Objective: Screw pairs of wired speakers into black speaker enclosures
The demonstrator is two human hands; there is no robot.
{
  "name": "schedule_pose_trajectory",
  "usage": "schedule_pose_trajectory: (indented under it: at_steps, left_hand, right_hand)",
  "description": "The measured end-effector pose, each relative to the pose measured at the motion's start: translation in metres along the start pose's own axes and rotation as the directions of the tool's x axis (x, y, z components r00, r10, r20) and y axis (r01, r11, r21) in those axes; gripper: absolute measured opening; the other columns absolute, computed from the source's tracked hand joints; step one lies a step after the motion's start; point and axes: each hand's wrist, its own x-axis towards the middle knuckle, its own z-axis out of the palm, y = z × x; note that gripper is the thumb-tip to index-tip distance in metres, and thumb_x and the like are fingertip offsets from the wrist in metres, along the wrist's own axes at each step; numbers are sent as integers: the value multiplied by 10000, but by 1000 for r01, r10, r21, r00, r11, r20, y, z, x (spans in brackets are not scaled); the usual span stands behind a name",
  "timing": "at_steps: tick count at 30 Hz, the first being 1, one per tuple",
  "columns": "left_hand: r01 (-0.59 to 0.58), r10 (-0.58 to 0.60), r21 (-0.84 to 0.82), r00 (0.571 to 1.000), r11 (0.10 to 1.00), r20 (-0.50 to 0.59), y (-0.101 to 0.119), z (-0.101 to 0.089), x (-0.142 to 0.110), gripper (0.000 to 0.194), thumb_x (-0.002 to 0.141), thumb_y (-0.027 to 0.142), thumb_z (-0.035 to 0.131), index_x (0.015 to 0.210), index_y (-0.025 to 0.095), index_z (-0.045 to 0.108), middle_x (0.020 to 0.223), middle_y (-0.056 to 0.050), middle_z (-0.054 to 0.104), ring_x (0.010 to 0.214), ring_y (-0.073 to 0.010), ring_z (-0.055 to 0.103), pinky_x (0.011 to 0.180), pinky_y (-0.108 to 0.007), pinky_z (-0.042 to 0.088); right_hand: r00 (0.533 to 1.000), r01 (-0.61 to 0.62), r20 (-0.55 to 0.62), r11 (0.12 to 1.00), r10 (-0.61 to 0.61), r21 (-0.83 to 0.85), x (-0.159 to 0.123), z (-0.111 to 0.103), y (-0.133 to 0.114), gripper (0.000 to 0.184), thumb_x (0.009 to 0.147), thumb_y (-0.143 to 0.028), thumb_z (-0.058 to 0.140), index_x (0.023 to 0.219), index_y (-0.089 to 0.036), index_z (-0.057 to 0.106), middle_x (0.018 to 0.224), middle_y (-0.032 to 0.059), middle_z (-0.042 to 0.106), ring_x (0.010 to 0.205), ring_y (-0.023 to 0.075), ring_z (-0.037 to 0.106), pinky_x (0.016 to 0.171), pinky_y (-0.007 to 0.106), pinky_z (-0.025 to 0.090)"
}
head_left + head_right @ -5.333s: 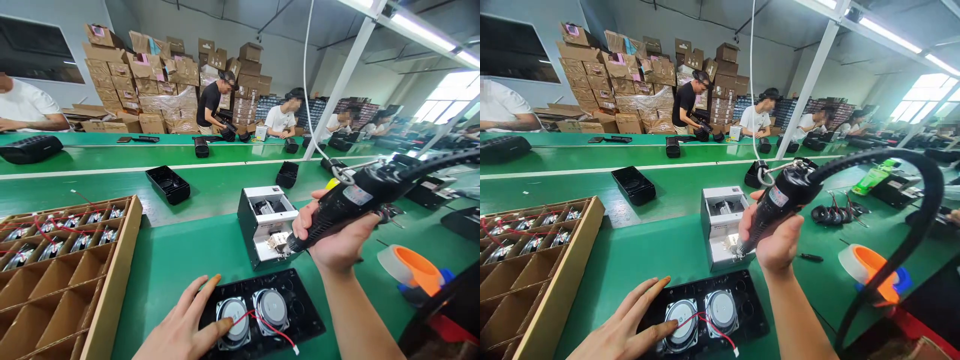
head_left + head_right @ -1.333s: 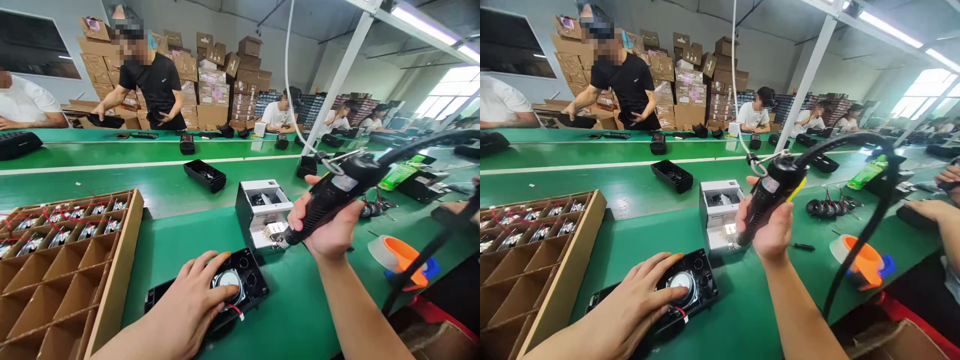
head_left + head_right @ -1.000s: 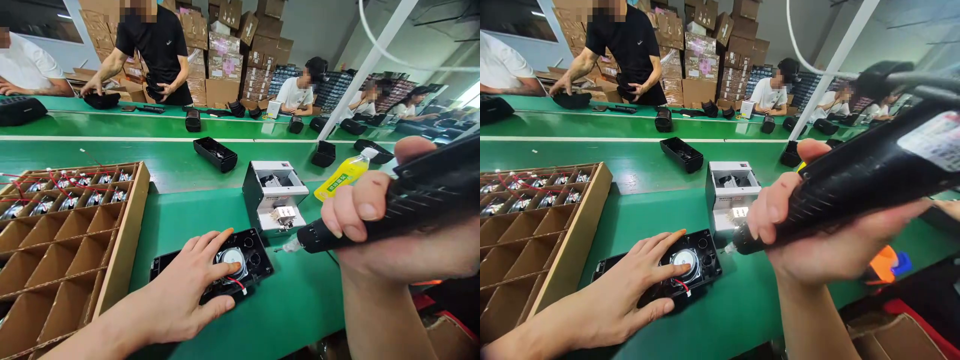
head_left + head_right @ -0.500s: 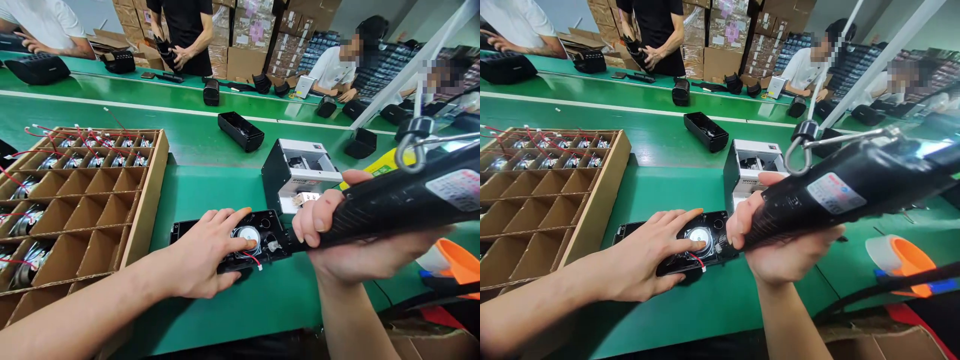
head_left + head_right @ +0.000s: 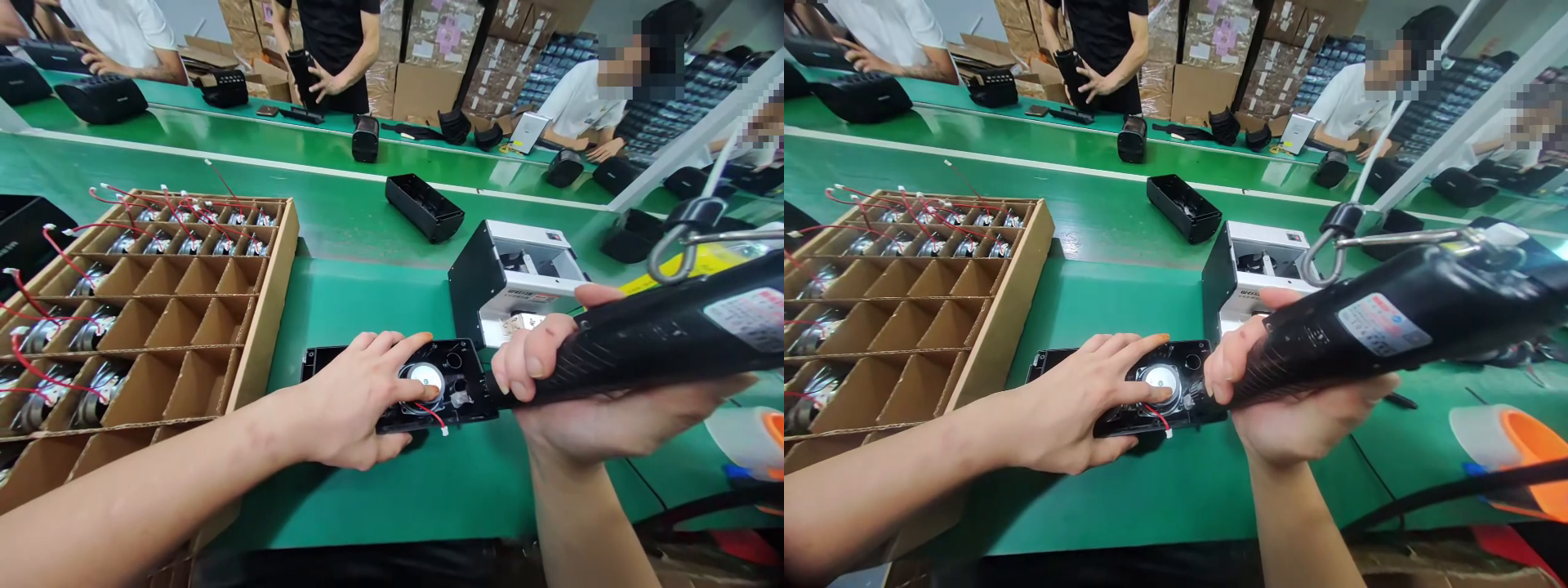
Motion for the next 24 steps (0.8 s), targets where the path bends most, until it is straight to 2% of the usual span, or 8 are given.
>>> schedule_pose_trajectory:
  at_steps: [2,8,14,18,21,24]
  left_hand:
    - [4,-4,3,1000,1000,1,1,-1,0,521,807,315,787,1317,271,691,1697,-156,298,1385,-430,459,1077,-589,417]
    - [-4,4,11,1000,1000,-13,2,-2,-1,504,820,330,784,1314,275,695,1694,-142,308,1358,-432,481,1066,-594,431]
    - [-17,17,21,1000,1000,6,1,-2,0,493,861,377,741,1343,283,686,1692,-167,304,1360,-451,471,1039,-620,433]
    - [-26,26,9,1000,1000,-8,0,0,1,481,865,387,722,1334,288,690,1681,-175,317,1339,-470,482,1012,-637,443]
    - [-25,25,2,1000,1000,-14,1,0,1,483,862,391,720,1334,291,692,1684,-170,314,1334,-478,483,1013,-646,442]
    - [-22,22,1,1000,1000,-11,1,-1,0,490,858,391,723,1337,293,692,1687,-172,308,1327,-475,490,1004,-643,451]
  right_hand:
    - [1000,-4,-8,1000,4,2,0,0,1,604,883,-839,573,1123,-305,723,566,-35,573,381,146,450,374,272,389]
    - [999,-31,19,999,31,29,-3,1,3,614,812,-843,669,1075,-292,726,562,-38,564,390,150,467,356,256,383]
    - [993,2,118,999,-7,44,-9,2,6,596,907,-840,534,1085,-318,760,588,-29,603,381,128,474,382,256,412]
    - [991,-21,136,998,12,61,-13,-2,8,611,875,-854,564,1102,-319,751,596,-30,582,383,134,469,369,259,406]
    - [992,-29,126,998,21,60,-16,-6,10,553,869,-801,624,1075,-302,744,599,-32,561,377,131,447,359,257,395]
    - [988,30,152,999,-37,44,-18,-10,12,497,947,-725,555,1133,-299,732,610,-29,569,384,132,463,376,261,413]
